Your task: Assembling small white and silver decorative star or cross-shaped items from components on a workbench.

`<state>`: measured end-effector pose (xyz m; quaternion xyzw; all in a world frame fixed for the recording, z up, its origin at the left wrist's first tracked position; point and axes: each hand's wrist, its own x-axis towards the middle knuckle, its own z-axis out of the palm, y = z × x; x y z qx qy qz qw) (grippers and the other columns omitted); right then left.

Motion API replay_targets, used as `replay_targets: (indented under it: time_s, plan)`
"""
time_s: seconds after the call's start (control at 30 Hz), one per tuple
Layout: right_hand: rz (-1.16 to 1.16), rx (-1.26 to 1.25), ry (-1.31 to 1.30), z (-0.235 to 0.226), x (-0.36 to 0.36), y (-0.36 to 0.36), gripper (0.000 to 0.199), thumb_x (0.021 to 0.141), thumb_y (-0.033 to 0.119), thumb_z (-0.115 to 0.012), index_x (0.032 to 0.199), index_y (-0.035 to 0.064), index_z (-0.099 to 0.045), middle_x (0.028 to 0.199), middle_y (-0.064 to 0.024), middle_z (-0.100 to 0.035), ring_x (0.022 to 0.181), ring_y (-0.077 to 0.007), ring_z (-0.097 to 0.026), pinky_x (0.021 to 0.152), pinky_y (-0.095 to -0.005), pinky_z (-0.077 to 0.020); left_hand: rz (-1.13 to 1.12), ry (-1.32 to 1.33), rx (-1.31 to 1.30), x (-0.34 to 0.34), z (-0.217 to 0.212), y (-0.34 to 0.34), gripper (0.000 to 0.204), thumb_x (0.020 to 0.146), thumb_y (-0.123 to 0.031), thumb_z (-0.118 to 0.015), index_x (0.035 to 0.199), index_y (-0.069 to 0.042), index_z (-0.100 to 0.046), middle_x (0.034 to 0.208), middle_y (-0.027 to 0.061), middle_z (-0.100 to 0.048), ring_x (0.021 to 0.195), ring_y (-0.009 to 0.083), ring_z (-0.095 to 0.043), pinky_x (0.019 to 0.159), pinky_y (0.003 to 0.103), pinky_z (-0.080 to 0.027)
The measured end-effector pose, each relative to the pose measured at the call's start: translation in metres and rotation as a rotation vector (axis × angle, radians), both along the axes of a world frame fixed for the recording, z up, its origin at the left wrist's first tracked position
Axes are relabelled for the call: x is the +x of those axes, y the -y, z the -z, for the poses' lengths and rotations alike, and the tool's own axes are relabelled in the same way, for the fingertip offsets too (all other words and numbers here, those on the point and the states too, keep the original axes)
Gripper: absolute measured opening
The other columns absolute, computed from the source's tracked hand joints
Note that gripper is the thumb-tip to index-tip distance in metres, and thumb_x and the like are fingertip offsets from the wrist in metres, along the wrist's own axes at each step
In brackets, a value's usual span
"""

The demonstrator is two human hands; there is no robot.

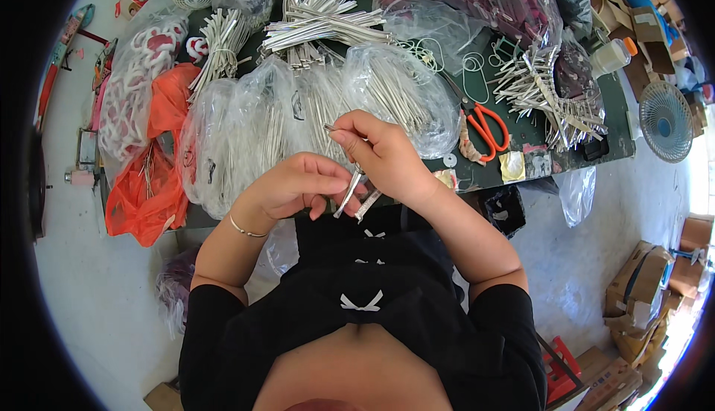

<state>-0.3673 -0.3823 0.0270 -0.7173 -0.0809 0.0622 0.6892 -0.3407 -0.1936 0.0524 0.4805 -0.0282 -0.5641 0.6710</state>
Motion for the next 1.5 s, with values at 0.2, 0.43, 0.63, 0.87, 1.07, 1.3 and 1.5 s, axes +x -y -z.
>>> replay_targets:
  time_s: [0.2, 0.43, 0.63, 0.87, 1.07, 1.3, 1.5]
  plan:
    - [0.086, -0.008, 0.07, 0.001, -0.004, -0.003, 0.013, 0.094, 0.013, -0.057, 0.099, 0.0021, -0.059, 0.075, -0.0015, -0.059, 0.058, -0.0051, -0.052, 0.049, -0.0227, -0.0445, 0.017, 0.124, 0.06, 0.003, 0.006, 0.014, 0.014, 0.086, -0.01, -0.067, 0.09, 0.004, -0.066, 0.089, 0.0134, -0.069, 0.059, 0.0055, -0.06, 0.042, 0.016, -0.04]
    - [0.077, 0.019, -0.01, -0.004, -0.007, 0.0, 0.01, 0.095, 0.009, -0.056, 0.101, 0.001, -0.058, 0.082, 0.0008, -0.054, 0.072, -0.0047, -0.046, 0.062, -0.0203, -0.041, -0.043, 0.115, 0.109, -0.005, 0.0, 0.021, 0.013, 0.085, -0.008, -0.067, 0.09, 0.004, -0.067, 0.089, 0.0135, -0.069, 0.063, 0.01, -0.062, 0.052, 0.017, -0.046]
    - [-0.055, 0.255, -0.297, -0.021, -0.011, 0.023, 0.024, 0.093, 0.009, -0.055, 0.116, 0.0032, -0.054, 0.087, -0.0038, -0.059, 0.072, -0.0063, -0.055, 0.061, -0.0212, -0.0455, -0.134, 0.402, 0.105, -0.015, 0.006, 0.009, 0.014, 0.09, -0.008, -0.061, 0.094, 0.004, -0.066, 0.086, 0.0094, -0.068, 0.072, 0.0101, -0.062, 0.069, 0.023, -0.052]
    - [-0.212, 0.106, -0.144, -0.014, -0.03, 0.04, 0.031, 0.083, -0.003, -0.061, 0.113, 0.0009, -0.053, 0.089, -0.0029, -0.059, 0.081, -0.0081, -0.057, 0.071, -0.0226, -0.0466, -0.25, 0.431, 0.086, -0.026, 0.017, -0.001, 0.013, 0.091, -0.006, -0.058, 0.096, 0.004, -0.065, 0.084, 0.0091, -0.068, 0.074, 0.0098, -0.062, 0.071, 0.022, -0.05]
    - [-0.159, 0.08, -0.129, -0.017, -0.032, 0.037, 0.032, 0.083, -0.004, -0.065, 0.112, 0.0019, -0.054, 0.094, -0.0035, -0.061, 0.09, -0.009, -0.059, 0.081, -0.024, -0.0478, -0.539, 0.376, -0.044, -0.038, 0.018, 0.005, 0.017, 0.093, -0.005, -0.055, 0.106, 0.004, -0.059, 0.091, 0.0114, -0.067, 0.077, 0.0117, -0.063, 0.072, 0.024, -0.05]
    - [-0.101, 0.118, -0.065, -0.012, -0.027, 0.027, 0.026, 0.082, -0.003, -0.064, 0.105, 0.0002, -0.054, 0.089, -0.0056, -0.063, 0.08, -0.0104, -0.062, 0.073, -0.0242, -0.0514, -0.346, 0.638, 0.143, -0.041, 0.023, 0.002, 0.017, 0.094, -0.003, -0.053, 0.107, 0.005, -0.061, 0.09, 0.0086, -0.067, 0.071, 0.0068, -0.058, 0.063, 0.02, -0.046]
    - [-0.16, 0.211, -0.101, -0.016, -0.026, 0.032, 0.029, 0.078, -0.006, -0.066, 0.103, 0.0007, -0.053, 0.089, -0.0062, -0.062, 0.081, -0.011, -0.063, 0.074, -0.0241, -0.0527, -0.392, 0.633, 0.121, -0.041, 0.027, 0.002, 0.016, 0.094, -0.005, -0.054, 0.105, 0.004, -0.061, 0.084, 0.0064, -0.066, 0.07, 0.0057, -0.056, 0.059, 0.018, -0.043]
